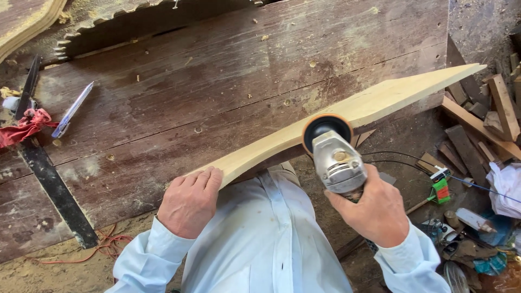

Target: Marking a curved wooden piece with a pen and then sanding the edges with a power sander

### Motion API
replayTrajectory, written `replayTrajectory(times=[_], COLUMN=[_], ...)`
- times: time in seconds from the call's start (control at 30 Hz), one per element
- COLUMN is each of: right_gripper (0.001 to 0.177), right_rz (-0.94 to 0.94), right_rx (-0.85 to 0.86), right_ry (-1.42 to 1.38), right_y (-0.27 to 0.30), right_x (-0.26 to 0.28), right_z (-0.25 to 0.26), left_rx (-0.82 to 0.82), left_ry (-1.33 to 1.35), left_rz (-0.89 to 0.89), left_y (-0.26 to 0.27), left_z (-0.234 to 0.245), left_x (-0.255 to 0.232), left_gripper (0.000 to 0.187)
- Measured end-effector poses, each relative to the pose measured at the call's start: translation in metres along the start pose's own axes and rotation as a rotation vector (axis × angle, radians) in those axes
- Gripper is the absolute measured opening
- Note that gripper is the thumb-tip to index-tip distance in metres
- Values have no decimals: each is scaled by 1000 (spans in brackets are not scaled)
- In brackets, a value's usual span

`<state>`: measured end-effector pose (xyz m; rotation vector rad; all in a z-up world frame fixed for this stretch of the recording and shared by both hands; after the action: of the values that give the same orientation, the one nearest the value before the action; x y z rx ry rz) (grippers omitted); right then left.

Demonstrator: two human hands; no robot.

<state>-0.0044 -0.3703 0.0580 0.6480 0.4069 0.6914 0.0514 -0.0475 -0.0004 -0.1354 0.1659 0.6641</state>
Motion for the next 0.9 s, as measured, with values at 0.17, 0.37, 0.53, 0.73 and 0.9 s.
replayTrajectory(times=[0.17,0.37,0.53,0.73,0.9], right_gripper=[68,63,46,22,70], right_rz=[-38,-152,-72,19,-30], right_rx=[-47,-47,-218,-87,-235], right_ry=[-3,-145,-353,-884,-1221], right_y=[-2,-3,-13,-10,12], right_x=[-30,-55,-105,-170,-167], right_z=[19,56,67,37,21], left_rx=[-11,-4,23,-52,-95], left_ry=[-9,-6,-15,23,34], left_rz=[-4,-9,-22,-65,-67], left_y=[-2,-3,4,22,31], left_z=[3,5,-2,-19,-47], left_x=[0,0,-4,-13,-8], left_gripper=[16,16,23,36,37])
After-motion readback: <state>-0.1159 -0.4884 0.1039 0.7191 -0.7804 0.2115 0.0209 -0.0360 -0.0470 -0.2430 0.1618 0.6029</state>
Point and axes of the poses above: each hand's wrist, its own y-axis away from the middle knuckle, its own z-axis out of the back of the hand, x = y × z, the point moved 7 cm from there along -y, towards the middle knuckle, and after that the axes turned 10 degrees about -z, right-handed, at the moved point
